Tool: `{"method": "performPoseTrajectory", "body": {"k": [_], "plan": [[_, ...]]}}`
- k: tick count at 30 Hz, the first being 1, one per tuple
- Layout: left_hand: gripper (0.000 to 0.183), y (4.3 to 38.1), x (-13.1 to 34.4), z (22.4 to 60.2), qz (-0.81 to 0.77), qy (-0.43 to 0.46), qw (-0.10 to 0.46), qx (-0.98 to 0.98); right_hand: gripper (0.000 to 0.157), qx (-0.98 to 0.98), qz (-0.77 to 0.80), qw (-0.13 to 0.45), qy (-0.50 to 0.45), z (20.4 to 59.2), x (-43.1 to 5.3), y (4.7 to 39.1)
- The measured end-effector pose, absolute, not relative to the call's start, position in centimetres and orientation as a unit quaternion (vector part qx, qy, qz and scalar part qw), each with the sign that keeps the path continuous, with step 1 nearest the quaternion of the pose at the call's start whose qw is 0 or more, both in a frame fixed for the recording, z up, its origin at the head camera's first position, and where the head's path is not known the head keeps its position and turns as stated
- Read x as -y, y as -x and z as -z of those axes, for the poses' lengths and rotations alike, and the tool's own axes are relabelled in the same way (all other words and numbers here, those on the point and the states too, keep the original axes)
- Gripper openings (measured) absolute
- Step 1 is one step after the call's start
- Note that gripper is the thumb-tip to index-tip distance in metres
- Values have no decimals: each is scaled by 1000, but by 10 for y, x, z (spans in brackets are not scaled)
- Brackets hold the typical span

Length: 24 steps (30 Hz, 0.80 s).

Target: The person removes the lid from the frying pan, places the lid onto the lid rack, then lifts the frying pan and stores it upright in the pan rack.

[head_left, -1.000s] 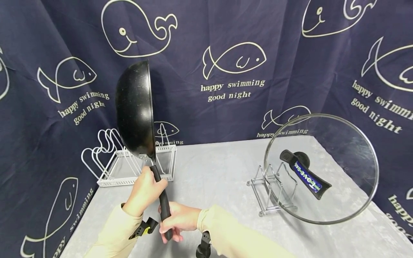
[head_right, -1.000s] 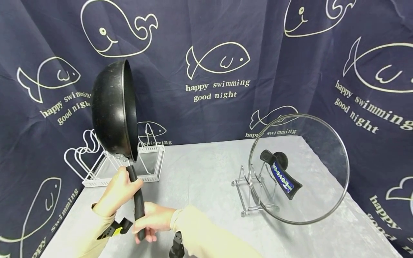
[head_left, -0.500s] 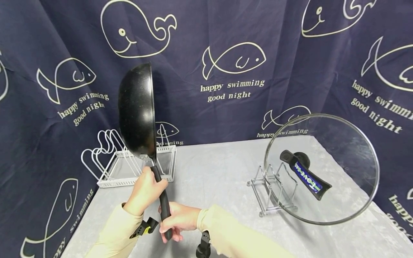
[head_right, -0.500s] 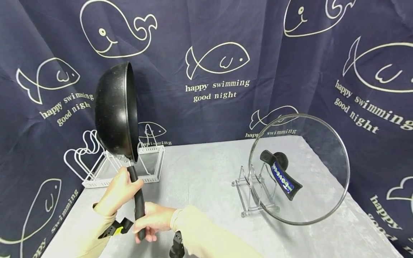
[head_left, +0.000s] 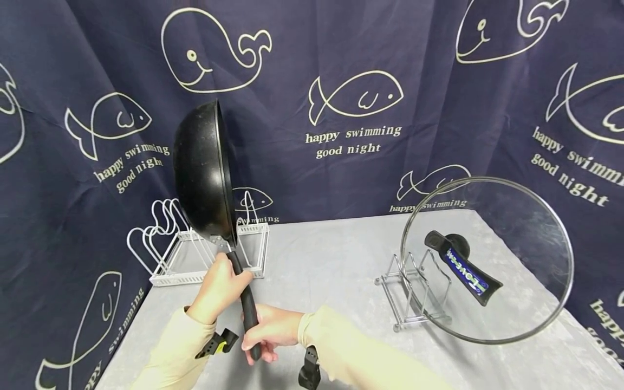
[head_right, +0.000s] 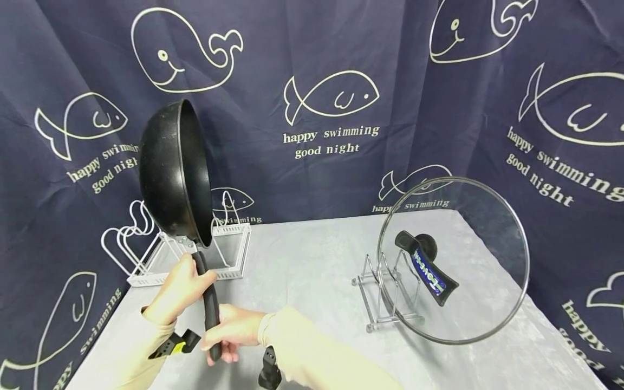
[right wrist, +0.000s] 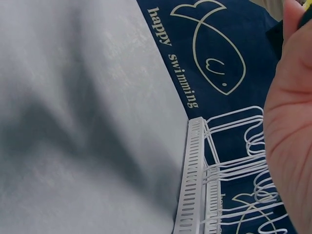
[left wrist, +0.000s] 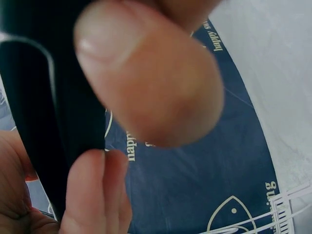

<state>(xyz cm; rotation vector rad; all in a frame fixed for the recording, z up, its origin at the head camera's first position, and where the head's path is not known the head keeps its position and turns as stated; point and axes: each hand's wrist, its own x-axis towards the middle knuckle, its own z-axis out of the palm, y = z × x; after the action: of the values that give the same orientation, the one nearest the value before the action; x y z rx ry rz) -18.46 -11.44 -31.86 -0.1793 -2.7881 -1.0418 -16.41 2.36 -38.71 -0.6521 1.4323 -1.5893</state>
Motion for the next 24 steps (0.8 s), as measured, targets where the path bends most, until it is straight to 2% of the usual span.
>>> {"method": "performPoseTrajectory", "body": {"k": [6, 10, 12, 19, 24], "plan": [[24, 186, 116, 317, 346, 50, 75, 934, 12, -590, 632, 426, 265, 384, -27, 166], [22, 189, 115, 316, 345, 51, 82, 934, 61, -593, 632, 423, 265, 382, -31, 170], [21, 191, 114, 315, 350, 55, 88, 931, 77, -597, 631, 421, 262, 381, -32, 173], [22, 197, 115, 317, 353, 57, 96, 929, 66, -605, 627, 417, 259, 380, -31, 178], [21, 198, 118, 322, 350, 48, 79, 932, 71, -604, 629, 419, 254, 385, -29, 177]]}}
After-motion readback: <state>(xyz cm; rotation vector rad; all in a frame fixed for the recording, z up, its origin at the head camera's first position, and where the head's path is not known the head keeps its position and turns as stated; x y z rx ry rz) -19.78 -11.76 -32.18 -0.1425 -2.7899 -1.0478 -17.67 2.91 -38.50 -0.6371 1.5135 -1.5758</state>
